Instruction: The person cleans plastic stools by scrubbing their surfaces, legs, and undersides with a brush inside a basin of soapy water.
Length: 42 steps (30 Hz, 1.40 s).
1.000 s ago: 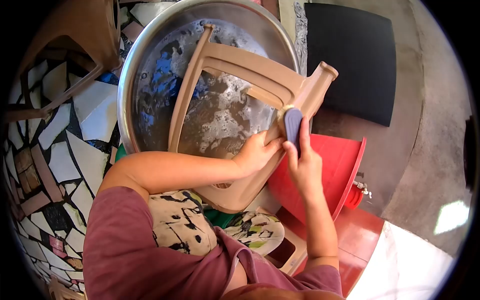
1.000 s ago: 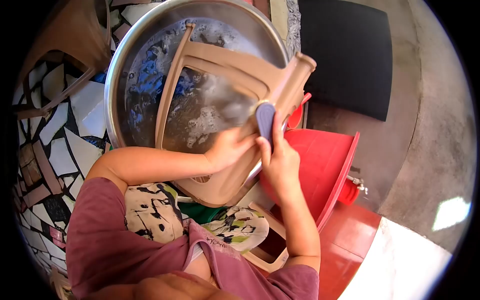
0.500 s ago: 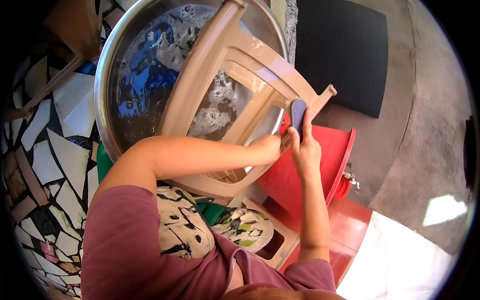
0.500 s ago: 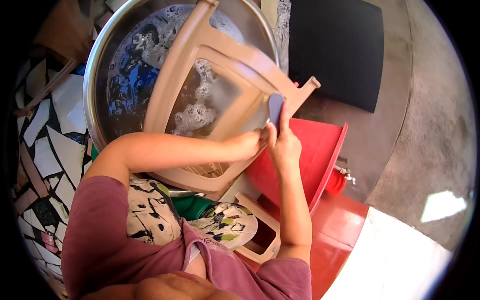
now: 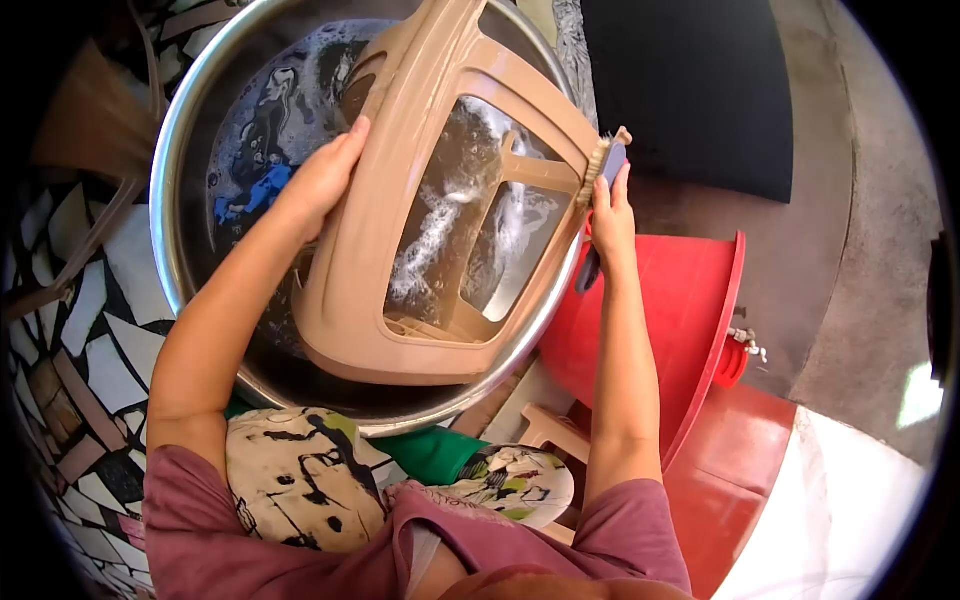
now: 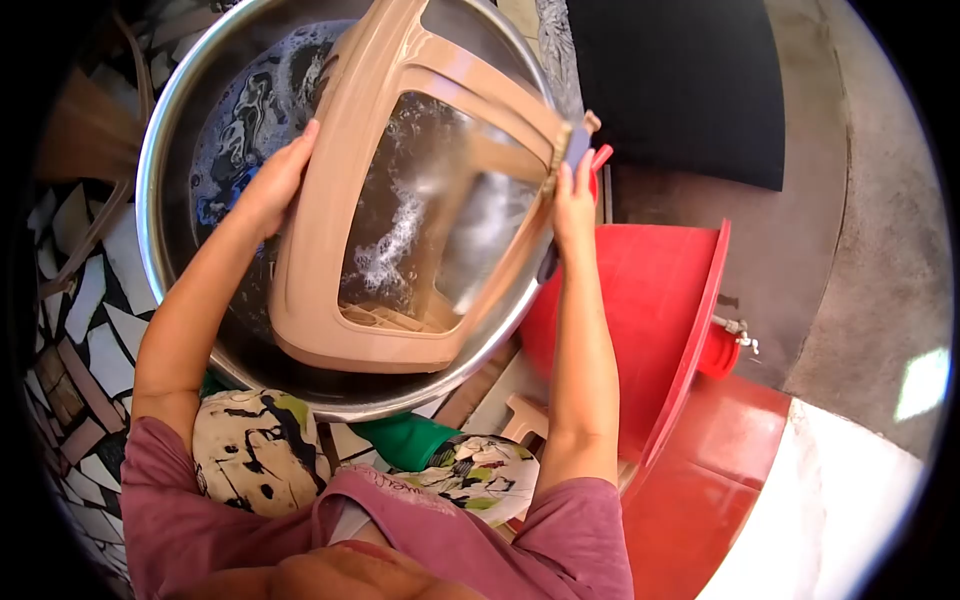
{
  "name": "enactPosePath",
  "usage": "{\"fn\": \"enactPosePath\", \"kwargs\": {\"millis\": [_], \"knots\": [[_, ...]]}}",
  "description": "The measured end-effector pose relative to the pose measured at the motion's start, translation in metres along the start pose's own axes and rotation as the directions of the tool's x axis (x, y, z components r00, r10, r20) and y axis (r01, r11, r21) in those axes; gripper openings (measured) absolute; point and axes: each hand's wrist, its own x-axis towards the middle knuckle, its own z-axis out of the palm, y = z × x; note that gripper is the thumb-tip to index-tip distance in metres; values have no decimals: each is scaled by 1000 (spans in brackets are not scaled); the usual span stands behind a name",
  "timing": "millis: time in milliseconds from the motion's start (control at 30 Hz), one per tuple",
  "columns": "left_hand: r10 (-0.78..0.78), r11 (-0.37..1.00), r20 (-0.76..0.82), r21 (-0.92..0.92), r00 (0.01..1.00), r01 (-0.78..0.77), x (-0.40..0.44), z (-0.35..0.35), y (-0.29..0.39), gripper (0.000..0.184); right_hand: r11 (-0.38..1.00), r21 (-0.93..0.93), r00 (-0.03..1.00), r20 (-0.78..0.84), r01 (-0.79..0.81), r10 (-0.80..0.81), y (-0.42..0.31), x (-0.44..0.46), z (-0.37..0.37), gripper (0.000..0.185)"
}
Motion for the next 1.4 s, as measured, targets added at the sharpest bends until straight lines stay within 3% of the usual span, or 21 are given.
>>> {"fn": "enactPosePath", "kwargs": {"millis": [67,167,233,367,400,467,500,533,633,700,733,767,800,867,967,1033,1100,1167,1300,1367,1400], "knots": [[24,991,22,-129,999,-21,1,7,-13,62,992,-120,999,0,50,-51,-18,22,8,65],[92,990,96,-119,991,-80,3,18,-25,58,996,-80,986,164,29,-15,-93,31,37,67],[105,985,97,-146,990,-90,-6,23,-19,56,972,-122,967,187,199,-174,-159,-16,65,65],[27,976,21,-215,999,-22,-15,16,-21,54,983,-167,960,278,72,-23,-141,-31,57,65],[23,978,19,-206,1000,-19,-15,15,-19,54,972,20,963,128,235,-236,-89,-11,57,63],[19,971,47,-238,999,-7,-9,22,-21,52,997,40,997,39,67,-68,-63,-10,51,63],[31,972,62,-235,998,-16,-7,26,-20,52,984,13,983,-37,179,-178,-67,-16,60,63],[61,983,29,-177,998,-55,-9,30,-22,51,995,-71,995,81,63,-58,-117,-35,63,63],[64,981,64,-188,996,-51,-19,31,-19,49,984,-163,963,267,67,-21,-191,-68,59,67],[56,980,30,-195,998,-50,-19,27,-20,50,997,-57,968,243,-51,64,-150,-44,47,66],[37,975,21,-222,999,-31,-24,29,-10,50,992,-130,995,102,-1,15,-96,-26,46,64],[41,975,30,-222,999,-33,-23,32,-10,50,971,18,966,107,-239,236,-87,-29,23,65],[28,977,26,-214,999,-22,-21,35,-14,50,957,13,957,17,-289,289,-30,-19,21,67],[19,980,35,-198,999,-11,-19,38,-13,50,997,-36,994,-78,-73,70,-6,-8,34,72],[37,974,59,-226,998,-23,-20,41,-14,51,998,-34,974,222,50,-42,-163,-51,53,69],[36,974,41,-227,999,-26,-26,35,-10,51,986,-72,969,207,150,-132,-171,-55,65,66],[31,974,16,-227,999,-26,-19,33,-15,50,976,17,960,189,-215,208,-136,-42,37,67],[12,977,12,-211,1000,-9,-18,35,-13,49,893,173,909,44,-414,413,-66,-31,17,69],[38,978,21,-207,999,-33,-15,51,-13,50,977,-26,975,76,-210,211,-91,-32,30,63],[17,981,51,-195,999,-7,-18,47,-14,50,997,-67,964,267,24,-5,-158,-56,45,66],[29,975,55,-223,998,-16,-21,47,-10,50,997,-71,967,256,17,2,-151,-53,42,66]]}}
